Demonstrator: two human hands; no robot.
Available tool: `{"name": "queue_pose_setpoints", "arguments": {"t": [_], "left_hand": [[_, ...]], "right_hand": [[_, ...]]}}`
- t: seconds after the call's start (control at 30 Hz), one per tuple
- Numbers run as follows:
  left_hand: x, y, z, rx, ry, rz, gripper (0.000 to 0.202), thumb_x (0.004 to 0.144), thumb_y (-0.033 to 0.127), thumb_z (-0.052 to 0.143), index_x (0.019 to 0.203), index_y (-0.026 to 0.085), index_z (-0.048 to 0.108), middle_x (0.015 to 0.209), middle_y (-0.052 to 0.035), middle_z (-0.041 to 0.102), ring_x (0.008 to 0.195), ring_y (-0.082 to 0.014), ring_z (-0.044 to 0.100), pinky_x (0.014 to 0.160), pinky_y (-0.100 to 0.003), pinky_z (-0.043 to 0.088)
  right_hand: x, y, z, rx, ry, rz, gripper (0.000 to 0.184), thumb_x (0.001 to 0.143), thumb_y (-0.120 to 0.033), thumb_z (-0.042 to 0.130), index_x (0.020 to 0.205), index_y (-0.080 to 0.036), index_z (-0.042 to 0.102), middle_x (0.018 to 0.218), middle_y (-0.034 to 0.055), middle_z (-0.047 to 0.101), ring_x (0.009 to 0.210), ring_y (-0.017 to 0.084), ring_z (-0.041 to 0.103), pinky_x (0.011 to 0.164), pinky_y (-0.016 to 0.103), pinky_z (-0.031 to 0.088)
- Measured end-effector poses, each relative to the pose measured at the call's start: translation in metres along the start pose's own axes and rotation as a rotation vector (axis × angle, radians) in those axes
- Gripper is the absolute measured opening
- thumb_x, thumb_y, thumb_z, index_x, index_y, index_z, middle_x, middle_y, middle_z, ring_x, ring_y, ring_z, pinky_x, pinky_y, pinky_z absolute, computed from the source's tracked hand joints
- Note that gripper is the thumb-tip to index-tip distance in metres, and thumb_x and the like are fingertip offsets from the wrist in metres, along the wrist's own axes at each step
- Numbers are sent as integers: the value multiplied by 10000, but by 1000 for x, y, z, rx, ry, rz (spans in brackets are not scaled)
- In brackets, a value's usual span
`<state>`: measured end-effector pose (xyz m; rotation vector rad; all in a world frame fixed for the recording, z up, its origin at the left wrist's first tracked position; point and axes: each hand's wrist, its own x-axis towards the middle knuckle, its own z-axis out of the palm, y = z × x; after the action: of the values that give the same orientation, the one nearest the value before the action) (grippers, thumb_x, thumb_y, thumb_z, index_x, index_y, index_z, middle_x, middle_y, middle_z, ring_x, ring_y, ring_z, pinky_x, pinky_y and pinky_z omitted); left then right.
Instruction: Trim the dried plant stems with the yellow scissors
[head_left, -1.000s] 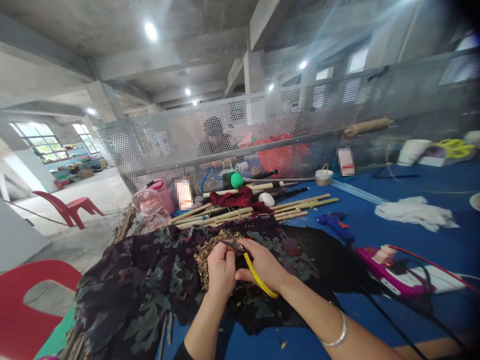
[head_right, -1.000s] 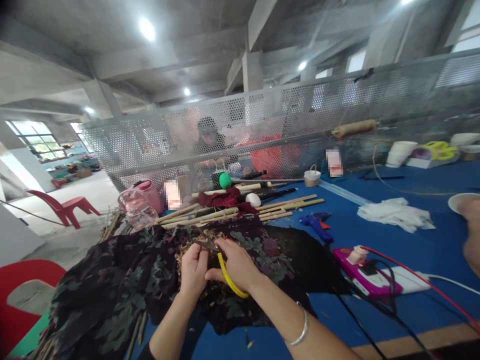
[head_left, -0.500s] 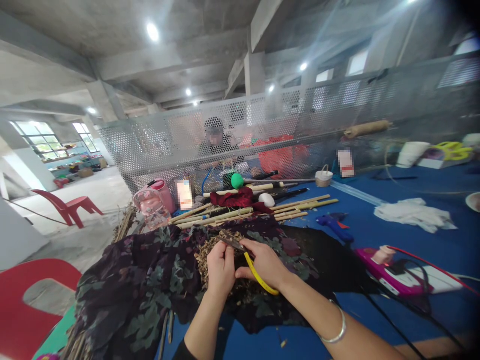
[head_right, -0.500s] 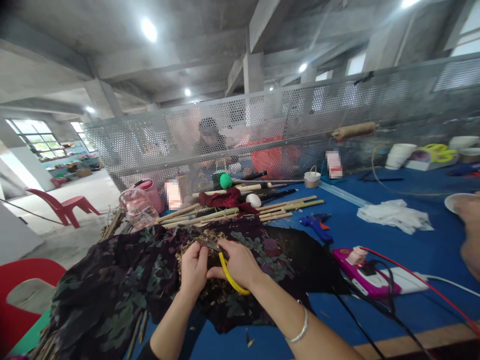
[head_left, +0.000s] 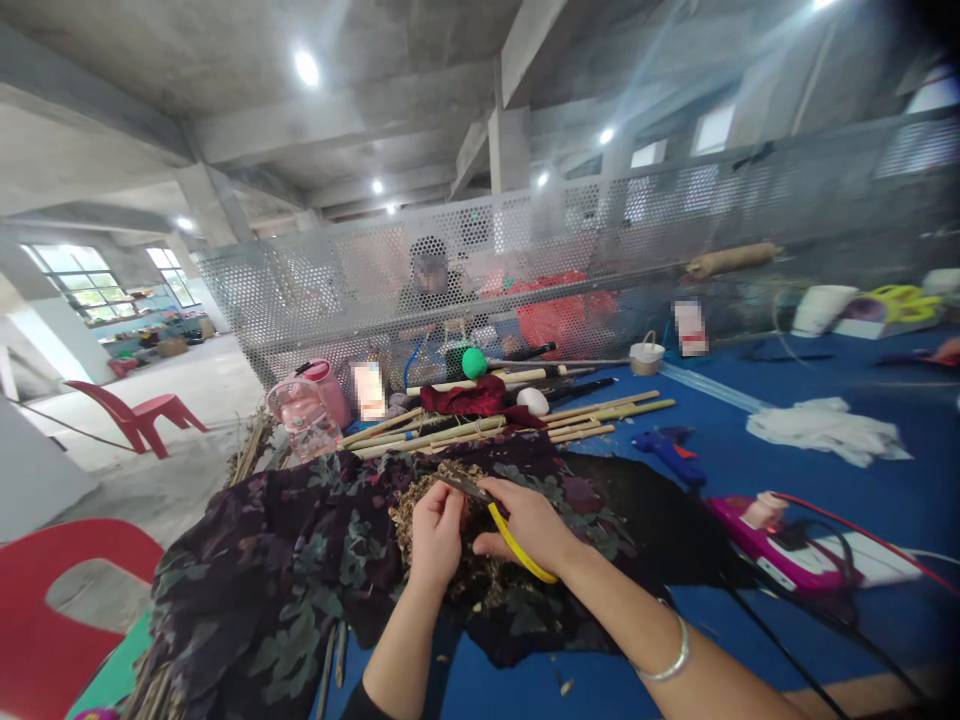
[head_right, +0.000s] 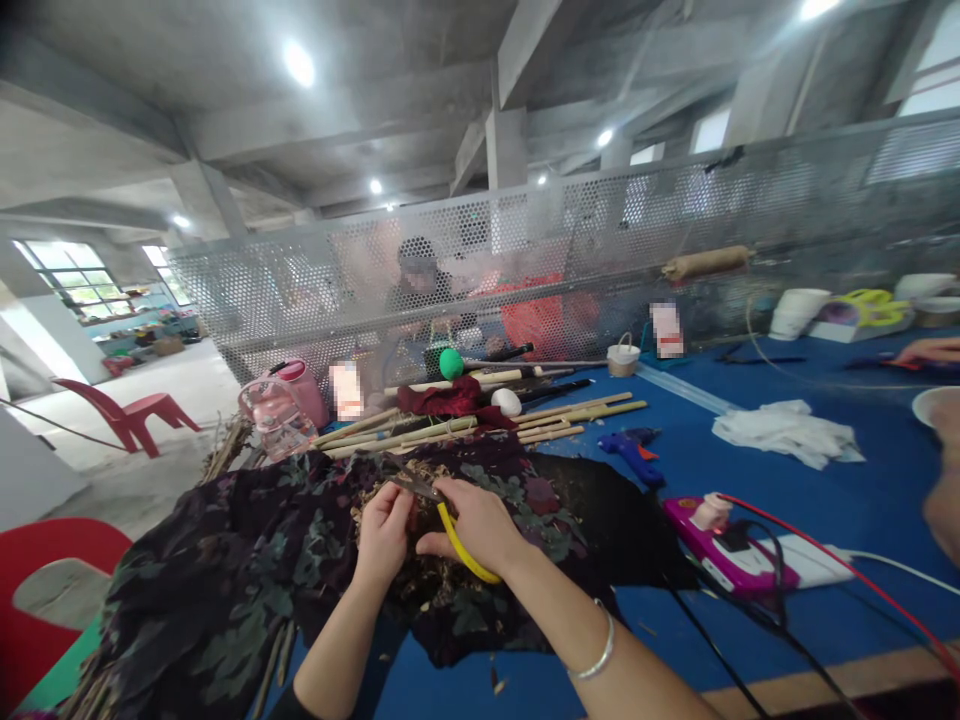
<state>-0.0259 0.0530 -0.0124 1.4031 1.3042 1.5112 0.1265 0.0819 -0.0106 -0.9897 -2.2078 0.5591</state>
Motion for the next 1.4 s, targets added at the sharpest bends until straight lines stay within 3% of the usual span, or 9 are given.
{"name": "queue_pose_setpoints", "arguments": {"t": [0.1, 0.2, 0.53, 0.67, 0.9, 1.13, 1.4], "left_hand": [[-1, -1, -3, 251, 68, 131, 214, 820, 299, 450, 742, 157, 589, 651, -15, 584, 639, -137, 540, 625, -241, 425], [-1, 0, -5, 357, 75, 211, 197, 808, 240, 448, 841, 165, 627, 791, -57, 660, 759, -176, 600, 726, -284, 453], [-2, 2, -3, 548, 96, 320, 236, 817, 182, 415, 859, 157, 646, 842, -96, 682, 809, -205, 631, 746, -316, 478], [-3, 3, -3, 568, 92, 326, 234, 820, 181, 417, 843, 167, 650, 811, -87, 677, 785, -202, 628, 723, -304, 469], [-5, 8, -4, 569, 105, 323, 277, 843, 227, 412, 629, 171, 578, 609, -34, 595, 567, -135, 535, 565, -232, 392], [-4, 11, -5, 533, 87, 293, 276, 846, 254, 408, 637, 164, 565, 561, 6, 546, 524, -105, 461, 522, -209, 332], [1, 1, -10, 666, 154, 185, 307, 808, 281, 455, 538, 168, 547, 481, 31, 483, 480, -92, 425, 519, -215, 313]], "right_hand": [[0, 2, 3, -31, 5, -27, 699, 590, -527, 727, 1157, -181, 509, 1049, 103, 585, 963, 253, 565, 840, 362, 437], [0, 6, 6, -27, 12, -44, 705, 587, -508, 736, 1163, -176, 501, 1046, 105, 571, 972, 251, 555, 861, 373, 428], [1, 2, 4, -66, 59, -39, 655, 606, -546, 710, 1110, -168, 530, 930, 80, 584, 857, 230, 565, 779, 344, 449], [1, -1, 3, -104, 76, -16, 661, 596, -568, 704, 1088, -154, 553, 907, 88, 597, 836, 238, 571, 758, 350, 455], [1, 2, -1, -64, 13, 3, 592, 592, -578, 700, 1033, -199, 588, 885, 60, 638, 818, 225, 595, 725, 304, 453], [1, 0, -4, -32, 5, 2, 502, 625, -599, 667, 935, -208, 617, 764, 25, 628, 666, 176, 562, 610, 242, 414], [1, 12, -17, 91, -97, 13, 550, 646, -620, 634, 991, -196, 567, 660, -36, 514, 588, 122, 443, 537, 208, 340]]}}
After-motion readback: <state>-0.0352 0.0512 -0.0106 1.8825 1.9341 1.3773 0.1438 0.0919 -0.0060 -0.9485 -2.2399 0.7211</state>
